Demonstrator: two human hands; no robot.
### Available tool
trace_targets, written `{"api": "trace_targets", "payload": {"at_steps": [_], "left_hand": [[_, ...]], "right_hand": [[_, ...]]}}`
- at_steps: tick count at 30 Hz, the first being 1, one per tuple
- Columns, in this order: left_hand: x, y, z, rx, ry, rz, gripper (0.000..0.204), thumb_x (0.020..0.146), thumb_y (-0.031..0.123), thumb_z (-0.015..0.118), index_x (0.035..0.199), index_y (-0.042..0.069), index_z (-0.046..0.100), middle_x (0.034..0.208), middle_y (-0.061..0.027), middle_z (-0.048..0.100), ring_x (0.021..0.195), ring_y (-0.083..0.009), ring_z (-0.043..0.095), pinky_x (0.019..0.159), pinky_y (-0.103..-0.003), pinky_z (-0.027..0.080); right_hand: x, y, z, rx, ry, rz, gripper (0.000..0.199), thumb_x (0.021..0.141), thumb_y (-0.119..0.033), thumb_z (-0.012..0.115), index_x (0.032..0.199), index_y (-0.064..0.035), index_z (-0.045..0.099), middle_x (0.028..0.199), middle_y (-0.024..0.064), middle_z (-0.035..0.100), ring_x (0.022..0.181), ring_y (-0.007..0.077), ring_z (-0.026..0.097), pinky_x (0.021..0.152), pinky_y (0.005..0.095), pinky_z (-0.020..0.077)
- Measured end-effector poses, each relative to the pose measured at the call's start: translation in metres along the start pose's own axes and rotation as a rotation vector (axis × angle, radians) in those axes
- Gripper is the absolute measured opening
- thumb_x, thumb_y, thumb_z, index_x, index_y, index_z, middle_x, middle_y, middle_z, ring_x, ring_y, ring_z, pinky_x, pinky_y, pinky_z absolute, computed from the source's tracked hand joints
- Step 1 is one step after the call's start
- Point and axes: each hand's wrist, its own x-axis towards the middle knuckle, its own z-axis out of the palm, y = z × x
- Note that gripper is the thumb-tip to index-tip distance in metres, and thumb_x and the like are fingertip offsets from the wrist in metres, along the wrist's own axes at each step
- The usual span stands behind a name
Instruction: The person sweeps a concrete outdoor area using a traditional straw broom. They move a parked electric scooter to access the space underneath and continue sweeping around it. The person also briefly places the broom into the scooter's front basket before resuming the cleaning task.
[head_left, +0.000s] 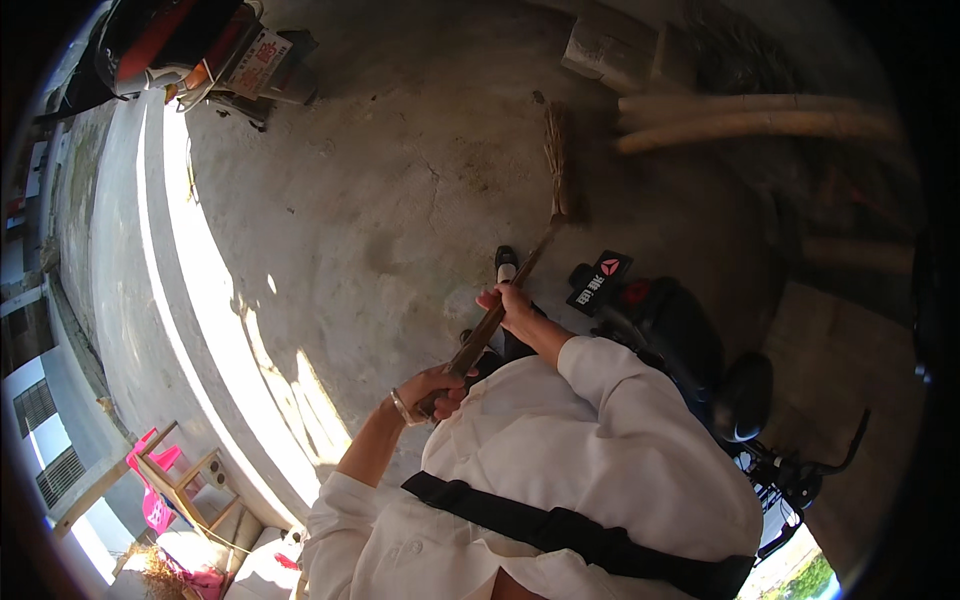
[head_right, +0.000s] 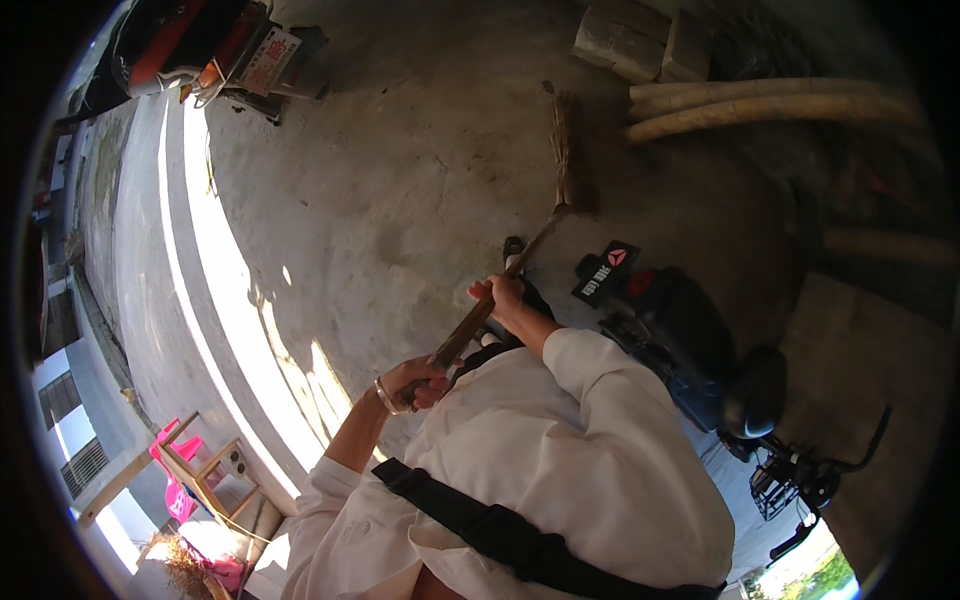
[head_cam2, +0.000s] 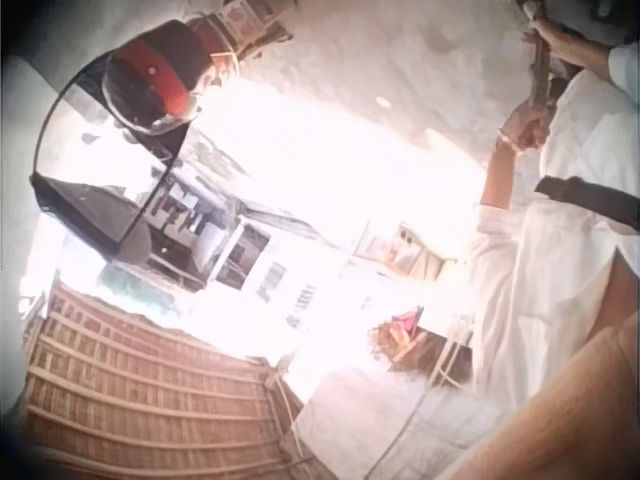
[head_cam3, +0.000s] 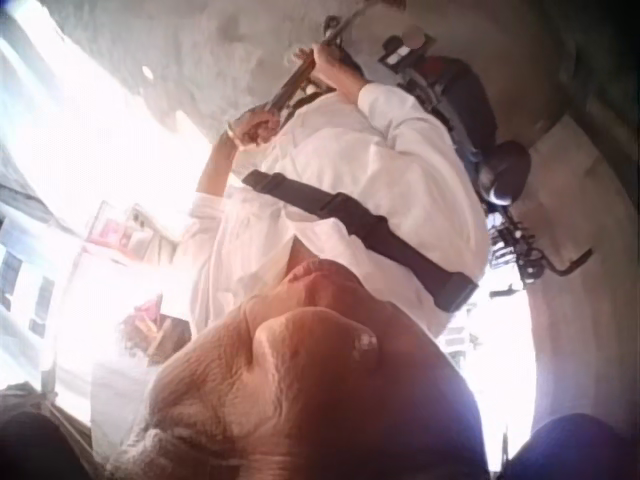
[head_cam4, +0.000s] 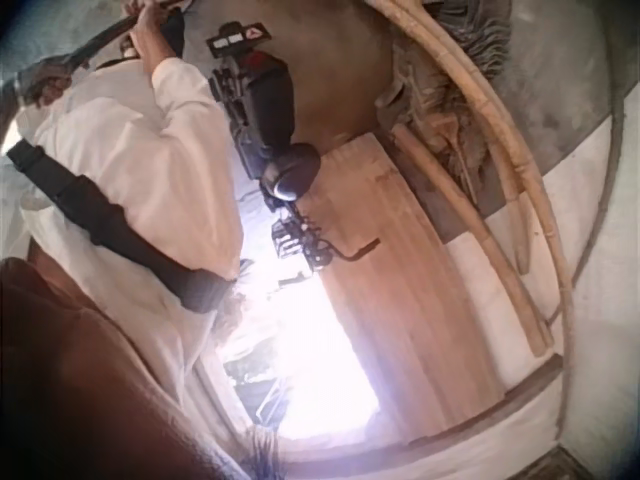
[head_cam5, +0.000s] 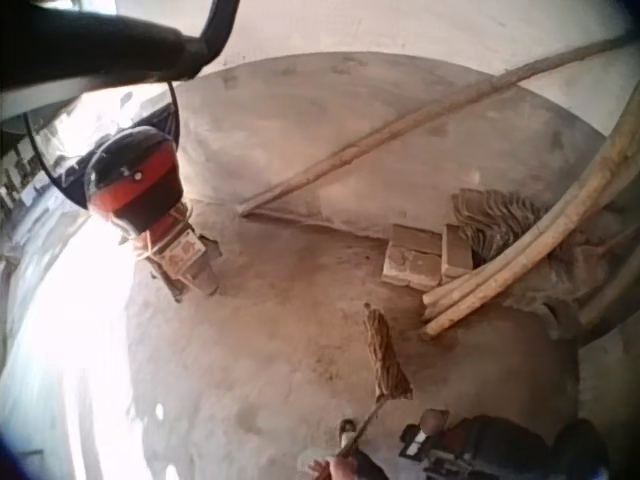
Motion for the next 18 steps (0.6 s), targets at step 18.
{"api": "trace_targets", "payload": {"at_steps": [18], "left_hand": [[-0.157, -0.211, -0.05, -0.194, 0.232, 0.288, 0.035, 0.082, 0.007, 0.044, 0.115, 0.001, 0.036, 0.058, -0.0009, 0.038, 0.041, -0.0075, 0.036, 0.034, -0.022, 0.033]], "right_hand": [[-0.096, 0.258, 0.007, -0.548, -0.245, 0.111, 0.02, 0.074, 0.001, 0.045, 0.054, 0.0002, 0.042, 0.049, 0.0114, 0.043, 0.038, 0.0243, 0.044, 0.036, 0.0386, 0.04]]}}
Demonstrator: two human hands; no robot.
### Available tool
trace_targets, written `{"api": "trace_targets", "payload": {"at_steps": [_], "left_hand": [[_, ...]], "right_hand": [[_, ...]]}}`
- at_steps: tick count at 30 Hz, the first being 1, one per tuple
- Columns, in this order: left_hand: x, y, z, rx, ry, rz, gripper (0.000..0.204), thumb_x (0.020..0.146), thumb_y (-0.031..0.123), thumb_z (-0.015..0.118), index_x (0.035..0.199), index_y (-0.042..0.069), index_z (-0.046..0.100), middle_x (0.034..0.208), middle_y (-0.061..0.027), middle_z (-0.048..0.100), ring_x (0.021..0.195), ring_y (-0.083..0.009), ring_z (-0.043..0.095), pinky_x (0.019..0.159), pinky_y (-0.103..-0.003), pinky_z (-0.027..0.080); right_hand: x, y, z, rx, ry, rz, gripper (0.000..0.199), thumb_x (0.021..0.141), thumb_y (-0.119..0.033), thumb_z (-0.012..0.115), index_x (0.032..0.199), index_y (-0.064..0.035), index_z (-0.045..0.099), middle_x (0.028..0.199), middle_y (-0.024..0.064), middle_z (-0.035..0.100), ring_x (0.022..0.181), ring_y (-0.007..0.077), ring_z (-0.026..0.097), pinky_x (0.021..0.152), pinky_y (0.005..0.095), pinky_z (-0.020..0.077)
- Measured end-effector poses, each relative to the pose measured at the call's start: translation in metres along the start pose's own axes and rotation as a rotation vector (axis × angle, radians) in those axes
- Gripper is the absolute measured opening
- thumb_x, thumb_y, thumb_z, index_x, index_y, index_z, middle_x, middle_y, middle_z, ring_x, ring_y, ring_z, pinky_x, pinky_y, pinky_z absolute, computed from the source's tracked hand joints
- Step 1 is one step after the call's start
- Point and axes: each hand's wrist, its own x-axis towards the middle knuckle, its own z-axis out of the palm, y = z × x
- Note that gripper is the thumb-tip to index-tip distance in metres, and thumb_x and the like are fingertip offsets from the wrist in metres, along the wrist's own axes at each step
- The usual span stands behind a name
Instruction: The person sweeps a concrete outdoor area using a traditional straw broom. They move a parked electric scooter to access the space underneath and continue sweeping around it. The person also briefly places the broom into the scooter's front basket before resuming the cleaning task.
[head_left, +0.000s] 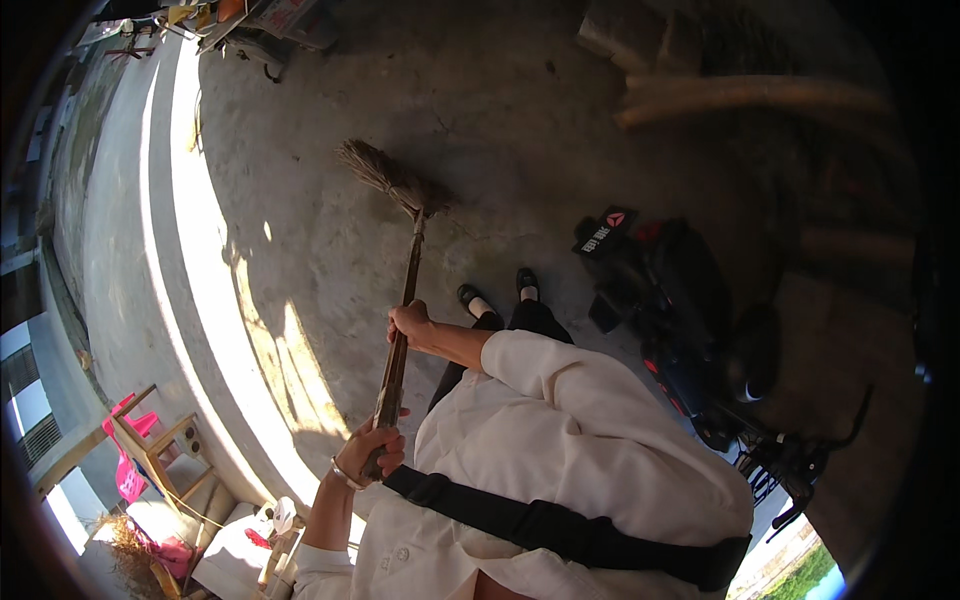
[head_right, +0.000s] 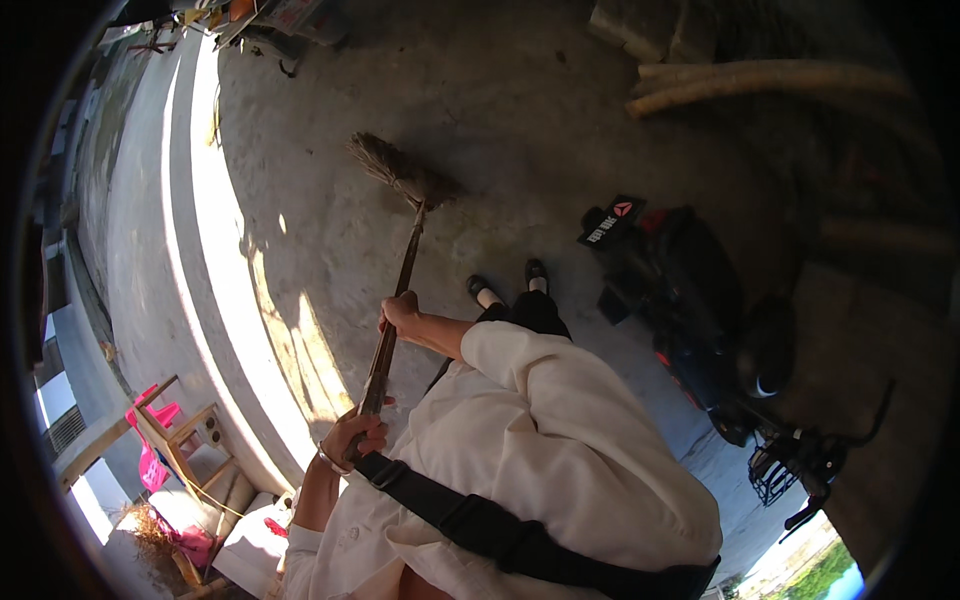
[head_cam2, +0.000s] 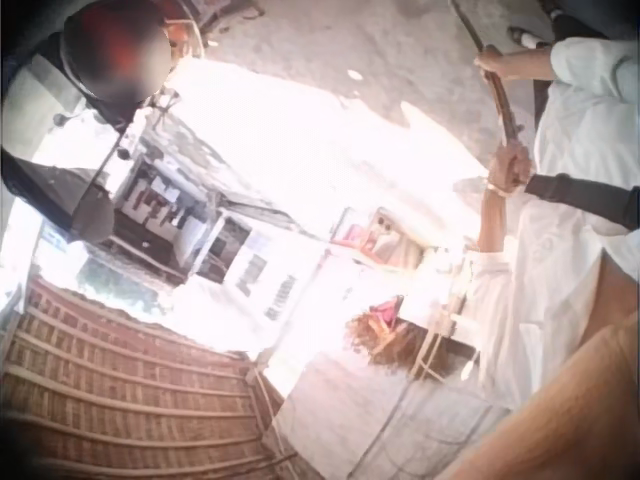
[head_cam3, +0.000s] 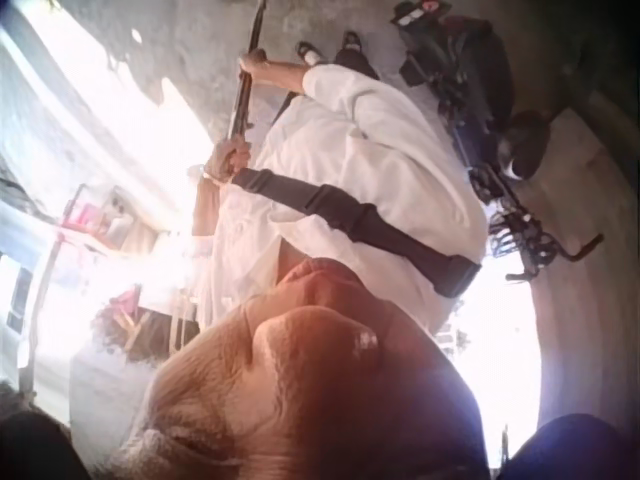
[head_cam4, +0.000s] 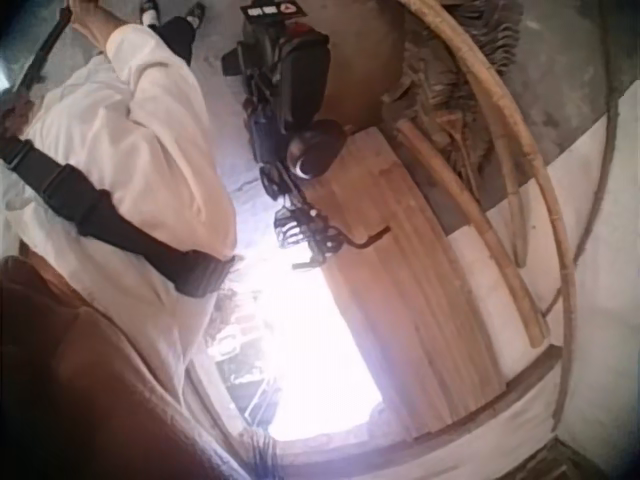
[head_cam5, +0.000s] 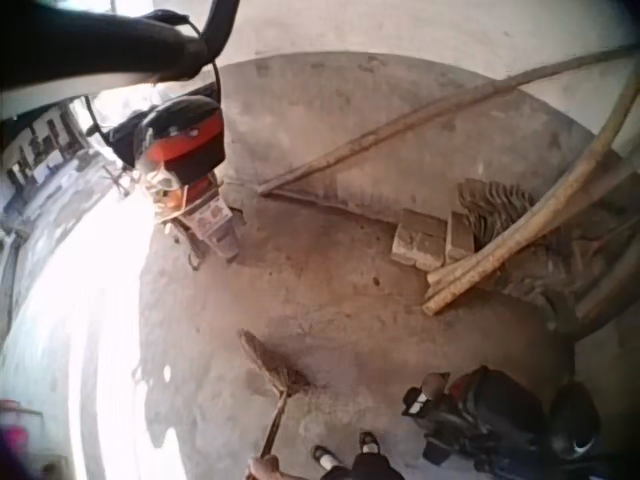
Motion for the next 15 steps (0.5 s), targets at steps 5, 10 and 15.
{"api": "trace_targets", "payload": {"at_steps": [5, 10, 15], "left_hand": [[-0.018, -0.019, -0.011, 0.106, -0.041, -0.023, 0.041, 0.079, 0.005, 0.046, 0.118, 0.001, 0.032, 0.056, -0.0016, 0.039, 0.041, -0.0086, 0.04, 0.034, -0.024, 0.037], [0.055, -0.029, -0.019, 0.116, -0.182, -0.108, 0.043, 0.077, 0.004, 0.047, 0.118, 0.002, 0.032, 0.056, -0.0013, 0.038, 0.041, -0.0091, 0.037, 0.036, -0.023, 0.034], [0.117, -0.03, -0.01, -0.012, -0.203, -0.148, 0.038, 0.078, 0.006, 0.047, 0.114, 0.002, 0.035, 0.059, -0.0016, 0.039, 0.043, -0.0078, 0.037, 0.035, -0.021, 0.031]], "right_hand": [[-0.035, 0.01, -0.017, 0.007, -0.005, -0.039, 0.02, 0.075, -0.002, 0.047, 0.055, -0.0008, 0.041, 0.05, 0.01, 0.043, 0.039, 0.0218, 0.044, 0.038, 0.0378, 0.042], [-0.015, -0.015, -0.104, 0.04, 0.196, -0.029, 0.017, 0.076, -0.008, 0.047, 0.06, -0.0038, 0.041, 0.048, 0.0061, 0.04, 0.041, 0.0203, 0.044, 0.042, 0.0371, 0.0425], [0.039, -0.021, -0.182, 0.021, 0.391, 0.09, 0.018, 0.077, -0.009, 0.044, 0.059, -0.0063, 0.04, 0.049, 0.0063, 0.04, 0.042, 0.0221, 0.043, 0.044, 0.0362, 0.0429]]}}
